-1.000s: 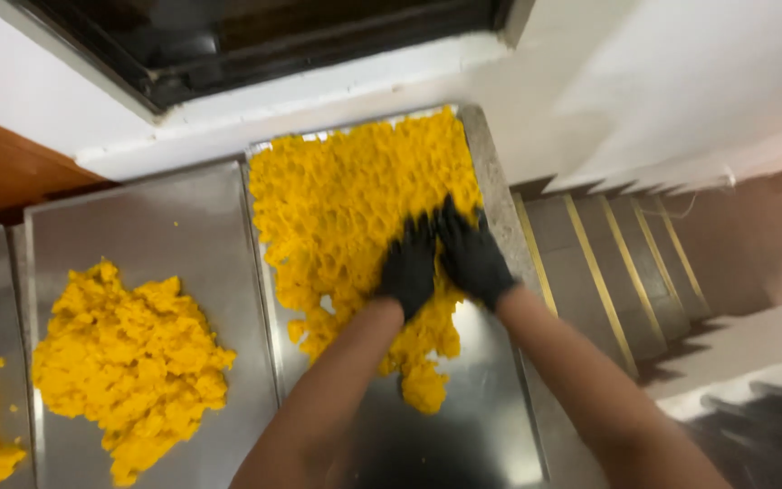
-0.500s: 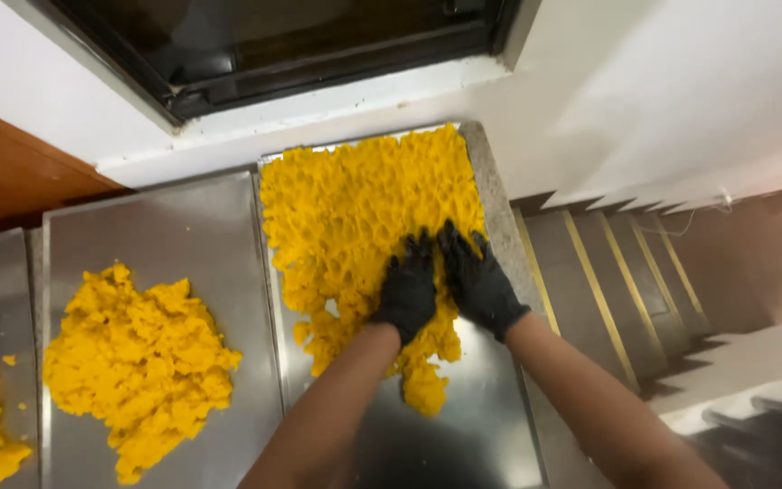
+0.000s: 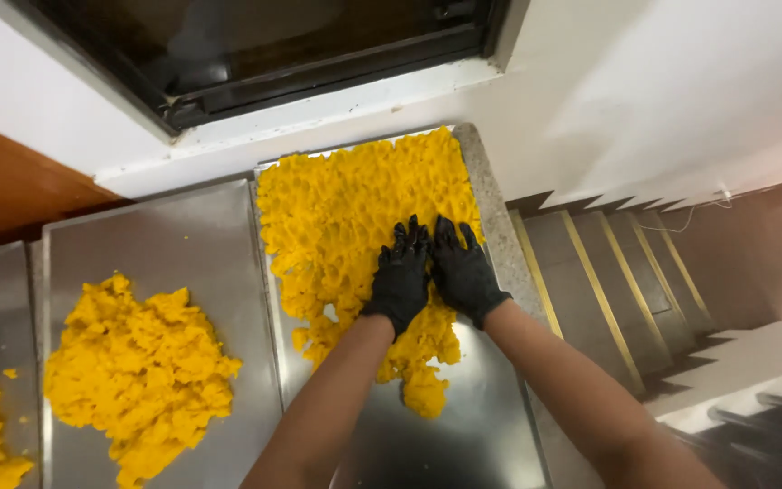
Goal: Spreading yellow food material evenly across a metal tray using gloved hands
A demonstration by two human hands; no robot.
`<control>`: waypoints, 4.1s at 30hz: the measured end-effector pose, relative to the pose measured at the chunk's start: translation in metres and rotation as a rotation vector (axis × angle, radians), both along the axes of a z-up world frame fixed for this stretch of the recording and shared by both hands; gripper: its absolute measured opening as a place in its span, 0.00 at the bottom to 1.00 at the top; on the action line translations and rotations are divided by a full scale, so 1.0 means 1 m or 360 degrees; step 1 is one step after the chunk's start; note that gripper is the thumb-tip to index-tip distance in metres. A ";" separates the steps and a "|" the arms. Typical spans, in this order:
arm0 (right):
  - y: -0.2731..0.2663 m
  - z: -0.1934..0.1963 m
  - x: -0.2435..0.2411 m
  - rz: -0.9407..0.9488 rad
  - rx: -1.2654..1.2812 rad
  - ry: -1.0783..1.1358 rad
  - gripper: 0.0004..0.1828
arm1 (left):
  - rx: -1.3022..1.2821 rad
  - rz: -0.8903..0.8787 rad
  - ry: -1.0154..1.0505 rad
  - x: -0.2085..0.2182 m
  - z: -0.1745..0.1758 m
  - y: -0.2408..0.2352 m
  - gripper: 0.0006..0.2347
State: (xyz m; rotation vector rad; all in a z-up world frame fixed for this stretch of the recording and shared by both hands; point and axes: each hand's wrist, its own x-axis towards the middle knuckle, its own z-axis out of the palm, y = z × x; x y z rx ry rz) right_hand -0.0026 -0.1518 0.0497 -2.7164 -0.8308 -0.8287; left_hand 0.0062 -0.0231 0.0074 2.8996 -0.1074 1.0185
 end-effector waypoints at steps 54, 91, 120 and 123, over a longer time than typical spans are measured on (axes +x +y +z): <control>0.027 0.124 -0.258 -0.0869 0.1062 0.1642 0.36 | -0.0750 -0.1276 0.1615 -0.164 0.105 0.038 0.26; -0.038 -0.014 -0.152 -0.0277 0.0038 0.0293 0.36 | 0.0390 -0.1293 0.1701 -0.111 0.044 0.012 0.33; -0.017 0.021 -0.140 -0.0101 0.0057 0.0153 0.24 | 0.0162 -0.1265 0.1273 -0.149 0.036 0.023 0.31; -0.019 0.001 -0.135 -0.0155 0.0022 0.0266 0.28 | -0.0252 -0.1295 0.0754 -0.142 0.004 0.012 0.25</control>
